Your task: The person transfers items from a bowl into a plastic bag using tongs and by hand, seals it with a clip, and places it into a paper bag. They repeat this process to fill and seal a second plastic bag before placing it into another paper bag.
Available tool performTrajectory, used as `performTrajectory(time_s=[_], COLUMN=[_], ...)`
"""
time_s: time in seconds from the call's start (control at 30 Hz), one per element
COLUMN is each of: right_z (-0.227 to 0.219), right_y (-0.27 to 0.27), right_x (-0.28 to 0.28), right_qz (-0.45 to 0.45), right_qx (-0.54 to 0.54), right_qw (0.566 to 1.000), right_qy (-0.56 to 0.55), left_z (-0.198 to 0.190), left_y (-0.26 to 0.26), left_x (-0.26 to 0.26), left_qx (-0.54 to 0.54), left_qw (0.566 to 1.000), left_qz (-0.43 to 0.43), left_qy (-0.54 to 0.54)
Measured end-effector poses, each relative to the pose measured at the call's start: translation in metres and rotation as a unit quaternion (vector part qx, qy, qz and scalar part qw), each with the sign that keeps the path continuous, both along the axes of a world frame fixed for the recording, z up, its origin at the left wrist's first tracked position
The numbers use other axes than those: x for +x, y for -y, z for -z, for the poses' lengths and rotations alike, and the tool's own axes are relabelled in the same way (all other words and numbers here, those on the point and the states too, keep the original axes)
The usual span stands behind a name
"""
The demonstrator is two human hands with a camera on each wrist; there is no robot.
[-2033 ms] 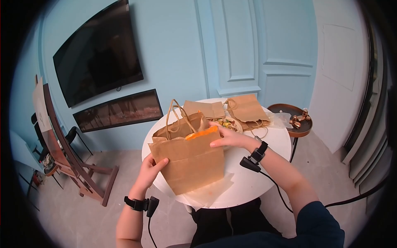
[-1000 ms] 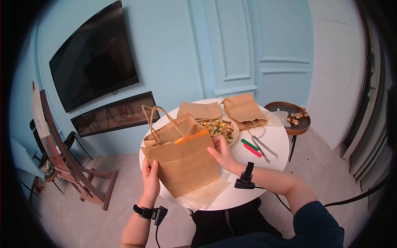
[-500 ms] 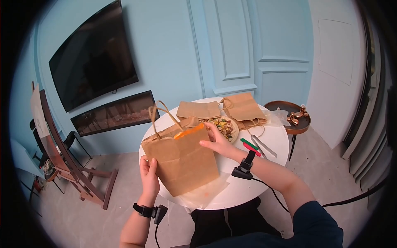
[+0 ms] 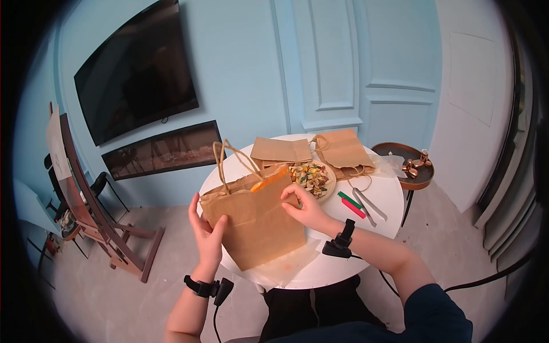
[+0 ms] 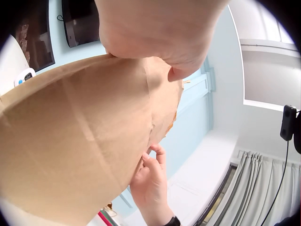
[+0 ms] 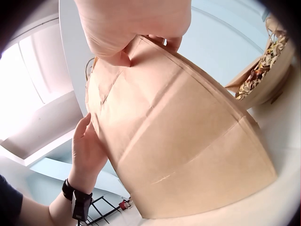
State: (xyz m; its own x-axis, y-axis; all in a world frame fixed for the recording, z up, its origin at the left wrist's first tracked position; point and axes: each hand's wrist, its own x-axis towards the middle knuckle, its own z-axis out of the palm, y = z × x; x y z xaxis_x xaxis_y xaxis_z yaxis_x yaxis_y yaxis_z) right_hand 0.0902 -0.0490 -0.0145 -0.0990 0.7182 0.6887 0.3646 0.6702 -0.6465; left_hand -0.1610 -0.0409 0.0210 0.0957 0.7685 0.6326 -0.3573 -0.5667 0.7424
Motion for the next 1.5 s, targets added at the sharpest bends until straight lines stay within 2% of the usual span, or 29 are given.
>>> performTrajectory(time_s=[0.07, 0.13, 0.2, 0.33, 0.37, 0.4, 0.43, 0.5, 0.53, 0.57, 0.6, 0.63, 0.67, 0.73, 0.77, 0.83, 0.87, 0.93, 0.97, 1.03, 1.07, 1.13, 1.17, 1.23, 1.27, 1.33, 1.4, 1.43, 1.5], right_z=[-0.003, -0.01, -0.02, -0.023, -0.02, -0.019, -0.018, -0.02, -0.018, -0.016, -0.015, -0.015, -0.016, -0.022, -0.026, -0.03, -0.03, -0.029, -0.028, -0.027, -0.027, -0.028, -0.028, -0.033, -0.037, -0.049, -0.066, -0.069, -0.073], right_y=[0.001, 0.006, 0.013, 0.013, 0.008, 0.006, 0.006, 0.009, 0.008, 0.006, 0.005, 0.006, 0.009, 0.017, 0.02, 0.022, 0.022, 0.023, 0.023, 0.024, 0.025, 0.026, 0.025, 0.023, 0.022, 0.023, 0.027, 0.029, 0.033], right_x=[0.001, -0.004, -0.012, -0.015, -0.016, -0.016, -0.013, -0.006, -0.006, -0.006, -0.006, -0.004, -0.002, 0.001, 0.003, 0.003, 0.003, 0.002, 0.001, 0.0, -0.001, -0.002, -0.001, -0.001, 0.0, -0.001, -0.008, -0.013, -0.023], right_qz=[-0.001, -0.001, -0.04, -0.003, -0.014, -0.025, -0.025, -0.018, -0.018, 0.028, 0.074, 0.073, 0.085, 0.096, 0.115, 0.133, 0.135, 0.134, 0.142, 0.148, 0.158, 0.169, 0.175, 0.183, 0.191, 0.202, 0.312, 0.313, 0.228], right_qx=[0.001, 0.003, -0.084, -0.103, -0.074, -0.044, -0.044, -0.15, -0.15, -0.041, 0.068, 0.068, 0.061, 0.053, 0.019, -0.017, -0.008, 0.0, 0.017, 0.033, 0.052, 0.071, 0.093, 0.117, 0.124, 0.133, 0.159, 0.161, 0.017], right_qw=[0.999, 0.997, 0.994, 0.99, 0.99, 0.989, 0.989, 0.983, 0.983, 0.999, 0.993, 0.993, 0.99, 0.987, 0.98, 0.97, 0.968, 0.966, 0.962, 0.958, 0.952, 0.945, 0.943, 0.939, 0.936, 0.932, 0.915, 0.914, 0.967], right_qy=[0.037, 0.074, -0.061, -0.095, -0.117, -0.138, -0.138, -0.101, -0.102, -0.017, 0.069, 0.068, 0.094, 0.119, 0.162, 0.203, 0.211, 0.219, 0.232, 0.245, 0.257, 0.269, 0.268, 0.266, 0.269, 0.271, 0.202, 0.201, 0.115], left_z=[-0.002, 0.004, 0.005, 0.005, 0.009, 0.016, 0.02, 0.013, 0.011, 0.013, 0.016, 0.018, 0.016, 0.008, 0.002, -0.01, -0.012, -0.015, -0.013, -0.009, -0.008, -0.008, -0.009, -0.012, -0.016, -0.028, -0.042, -0.049, -0.057], left_y=[0.0, -0.015, -0.018, -0.02, -0.023, -0.029, -0.032, -0.025, -0.022, -0.025, -0.03, -0.034, -0.033, -0.027, -0.021, -0.01, -0.008, -0.005, -0.006, -0.009, -0.011, -0.016, -0.016, -0.017, -0.016, -0.014, -0.007, -0.004, 0.0], left_x=[-0.001, -0.012, -0.012, -0.012, -0.012, -0.012, -0.012, -0.014, -0.015, -0.017, -0.021, -0.025, -0.03, -0.038, -0.04, -0.042, -0.042, -0.041, -0.042, -0.042, -0.042, -0.041, -0.04, -0.037, -0.034, -0.027, -0.019, -0.015, -0.005], left_qx=[-0.021, -0.076, -0.085, -0.139, -0.138, -0.155, -0.171, -0.161, -0.152, -0.152, -0.105, -0.058, -0.059, -0.033, -0.035, 0.076, 0.074, 0.097, 0.095, 0.222, 0.221, 0.297, 0.297, 0.221, 0.224, 0.219, 0.231, 0.239, 0.266], left_qw=[1.0, 0.992, 0.992, 0.987, 0.987, 0.987, 0.984, 0.986, 0.988, 0.988, 0.994, 0.995, 0.995, 0.957, 0.957, 0.875, 0.875, 0.831, 0.83, 0.807, 0.807, 0.794, 0.794, 0.829, 0.828, 0.854, 0.856, 0.858, 0.853], left_qz=[-0.005, 0.01, 0.01, 0.034, 0.034, 0.038, 0.042, 0.035, 0.028, 0.028, 0.003, -0.023, -0.023, -0.021, -0.021, -0.154, -0.154, -0.213, -0.213, -0.263, -0.263, -0.24, -0.239, -0.224, -0.224, -0.246, -0.269, -0.291, -0.31], left_qy=[0.012, -0.104, -0.096, -0.072, -0.072, -0.028, 0.016, 0.014, 0.011, 0.011, -0.034, -0.079, -0.08, -0.288, -0.289, -0.452, -0.454, -0.505, -0.507, -0.48, -0.481, -0.473, -0.473, -0.463, -0.463, -0.403, -0.376, -0.35, -0.325])
